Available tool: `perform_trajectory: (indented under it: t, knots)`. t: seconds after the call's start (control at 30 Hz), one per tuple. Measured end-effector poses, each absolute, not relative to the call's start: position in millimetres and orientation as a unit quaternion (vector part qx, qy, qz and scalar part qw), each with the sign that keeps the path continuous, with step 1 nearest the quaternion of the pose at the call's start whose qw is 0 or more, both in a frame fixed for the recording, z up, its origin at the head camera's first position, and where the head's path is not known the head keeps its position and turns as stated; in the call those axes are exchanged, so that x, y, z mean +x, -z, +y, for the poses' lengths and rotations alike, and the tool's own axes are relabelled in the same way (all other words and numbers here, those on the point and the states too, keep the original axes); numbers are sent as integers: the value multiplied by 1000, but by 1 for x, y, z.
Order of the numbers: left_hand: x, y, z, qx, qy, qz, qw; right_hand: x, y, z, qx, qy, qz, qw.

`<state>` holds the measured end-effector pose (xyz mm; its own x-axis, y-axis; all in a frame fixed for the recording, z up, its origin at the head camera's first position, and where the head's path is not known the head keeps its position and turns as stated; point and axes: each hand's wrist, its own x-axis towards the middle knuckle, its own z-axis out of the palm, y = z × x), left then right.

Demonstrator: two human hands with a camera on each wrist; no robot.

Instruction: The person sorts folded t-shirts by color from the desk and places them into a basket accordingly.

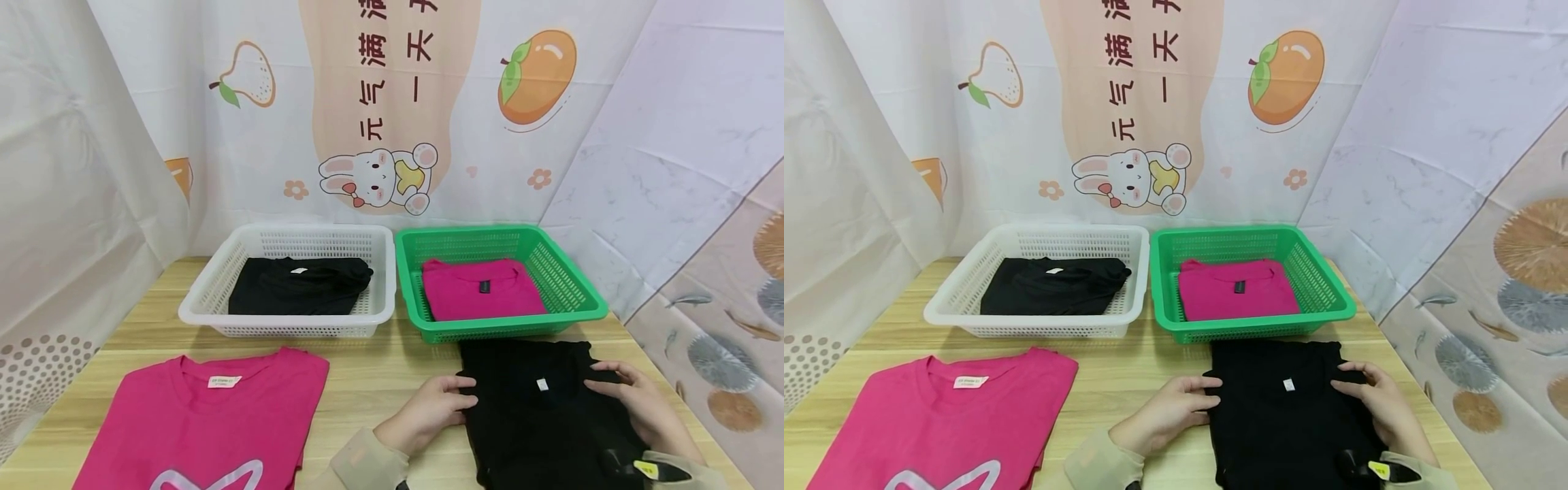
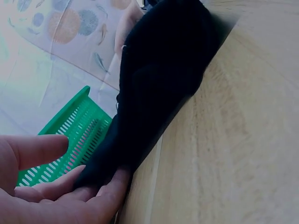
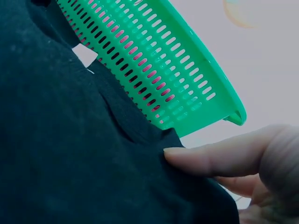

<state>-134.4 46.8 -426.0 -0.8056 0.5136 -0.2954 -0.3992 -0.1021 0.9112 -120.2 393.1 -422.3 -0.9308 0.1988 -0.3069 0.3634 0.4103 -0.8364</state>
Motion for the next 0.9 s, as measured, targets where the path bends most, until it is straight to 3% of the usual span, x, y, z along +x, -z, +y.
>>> perform_trajectory:
  t: [0.5,0.7,0.9]
  knots:
    - [-129,424,49,64,-746,585,313,-113,421,384,79,484,868,78]
    - [-124,424,50,81,-732,584,340,-114,420,380,68,481,868,100]
    - [-123,423,49,95,-707,620,327,-114,420,379,64,498,856,126]
